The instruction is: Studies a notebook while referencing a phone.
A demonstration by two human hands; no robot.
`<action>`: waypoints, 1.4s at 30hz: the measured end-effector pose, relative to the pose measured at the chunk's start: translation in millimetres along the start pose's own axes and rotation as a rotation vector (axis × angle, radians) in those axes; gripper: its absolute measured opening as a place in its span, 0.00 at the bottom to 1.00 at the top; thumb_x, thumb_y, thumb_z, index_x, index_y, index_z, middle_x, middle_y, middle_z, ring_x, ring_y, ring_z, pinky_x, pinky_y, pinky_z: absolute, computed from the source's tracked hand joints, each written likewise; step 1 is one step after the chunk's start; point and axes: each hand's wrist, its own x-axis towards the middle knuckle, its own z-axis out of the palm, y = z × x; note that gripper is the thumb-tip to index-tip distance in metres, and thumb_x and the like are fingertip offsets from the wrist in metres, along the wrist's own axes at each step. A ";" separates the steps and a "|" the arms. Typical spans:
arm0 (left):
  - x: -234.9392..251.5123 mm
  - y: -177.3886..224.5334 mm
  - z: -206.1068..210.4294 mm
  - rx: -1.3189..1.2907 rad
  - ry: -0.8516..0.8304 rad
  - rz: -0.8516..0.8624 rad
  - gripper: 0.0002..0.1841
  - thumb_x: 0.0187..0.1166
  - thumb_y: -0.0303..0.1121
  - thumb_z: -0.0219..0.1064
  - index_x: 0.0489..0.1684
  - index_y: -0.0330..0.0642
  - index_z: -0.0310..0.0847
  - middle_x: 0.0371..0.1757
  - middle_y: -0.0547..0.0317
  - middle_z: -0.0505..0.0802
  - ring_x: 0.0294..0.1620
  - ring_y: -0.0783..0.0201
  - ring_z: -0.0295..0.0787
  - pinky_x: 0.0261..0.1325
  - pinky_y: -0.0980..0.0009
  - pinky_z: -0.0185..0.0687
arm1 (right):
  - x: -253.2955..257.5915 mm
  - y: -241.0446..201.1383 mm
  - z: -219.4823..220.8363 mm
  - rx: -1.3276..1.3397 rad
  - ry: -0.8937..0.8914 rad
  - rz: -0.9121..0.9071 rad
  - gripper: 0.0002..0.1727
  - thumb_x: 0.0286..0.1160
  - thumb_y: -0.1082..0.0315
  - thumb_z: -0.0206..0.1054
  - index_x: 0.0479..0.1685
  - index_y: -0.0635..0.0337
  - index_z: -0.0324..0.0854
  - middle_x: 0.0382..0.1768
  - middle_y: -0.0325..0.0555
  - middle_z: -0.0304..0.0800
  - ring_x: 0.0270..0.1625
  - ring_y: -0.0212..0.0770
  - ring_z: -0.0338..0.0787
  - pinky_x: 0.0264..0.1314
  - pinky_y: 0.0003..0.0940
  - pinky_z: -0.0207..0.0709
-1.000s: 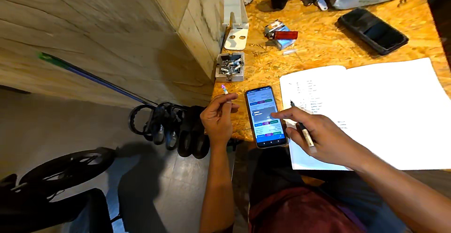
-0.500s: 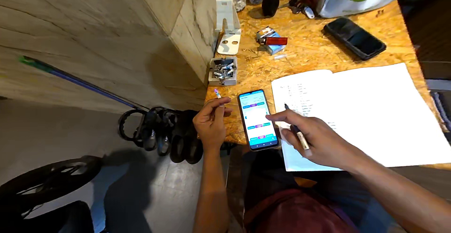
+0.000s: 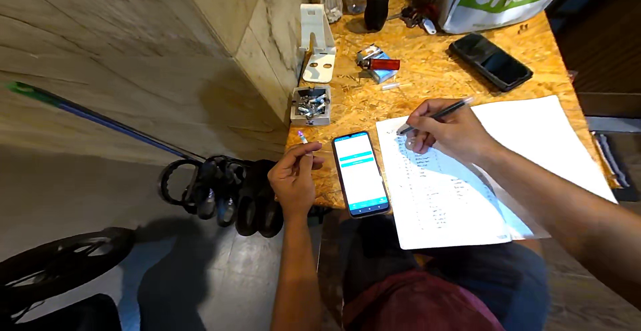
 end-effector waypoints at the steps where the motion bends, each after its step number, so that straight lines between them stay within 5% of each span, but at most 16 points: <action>1: 0.3 0.1 -0.1 0.002 0.001 -0.005 0.13 0.85 0.21 0.57 0.51 0.35 0.91 0.51 0.53 0.96 0.36 0.60 0.96 0.42 0.64 0.97 | 2.6 2.5 1.2 0.012 0.001 0.003 0.06 0.83 0.70 0.65 0.40 0.64 0.82 0.28 0.47 0.93 0.22 0.39 0.92 0.22 0.32 0.89; 7: 2.1 -2.5 -2.1 -0.017 -0.019 -0.002 0.14 0.85 0.20 0.56 0.52 0.35 0.90 0.50 0.53 0.96 0.36 0.60 0.96 0.41 0.62 0.97 | 4.9 9.7 4.0 -0.031 0.003 -0.015 0.04 0.75 0.73 0.71 0.35 0.65 0.84 0.25 0.49 0.92 0.20 0.39 0.90 0.20 0.31 0.86; 25: 3.2 -2.8 -3.0 -0.028 -0.026 0.005 0.14 0.86 0.21 0.55 0.52 0.35 0.90 0.50 0.53 0.96 0.35 0.61 0.95 0.42 0.64 0.96 | -3.9 5.4 4.0 -0.072 0.026 -0.107 0.05 0.81 0.70 0.67 0.38 0.62 0.83 0.28 0.45 0.92 0.23 0.37 0.91 0.23 0.30 0.88; 33: 2.9 -1.5 -2.2 -0.035 -0.022 0.010 0.13 0.86 0.21 0.55 0.51 0.35 0.90 0.50 0.54 0.96 0.35 0.62 0.95 0.41 0.65 0.96 | -56.1 -16.5 9.7 -0.212 -0.028 -0.217 0.18 0.94 0.59 0.48 0.71 0.51 0.77 0.45 0.42 0.97 0.28 0.38 0.94 0.27 0.31 0.90; 38: 1.3 1.0 -1.6 -0.036 -0.018 -0.001 0.13 0.86 0.21 0.56 0.51 0.35 0.89 0.51 0.53 0.95 0.35 0.62 0.95 0.41 0.65 0.96 | -78.6 -7.4 32.4 -0.288 -0.215 -0.265 0.17 0.93 0.60 0.51 0.68 0.49 0.81 0.52 0.34 0.94 0.34 0.26 0.91 0.34 0.23 0.88; 42: 0.3 2.5 -1.2 -0.023 -0.016 -0.016 0.13 0.87 0.22 0.55 0.52 0.35 0.89 0.52 0.52 0.95 0.36 0.61 0.95 0.41 0.64 0.96 | -83.4 -3.4 50.3 -0.367 -0.323 -0.323 0.19 0.91 0.58 0.52 0.69 0.48 0.83 0.42 0.34 0.92 0.32 0.23 0.85 0.34 0.22 0.83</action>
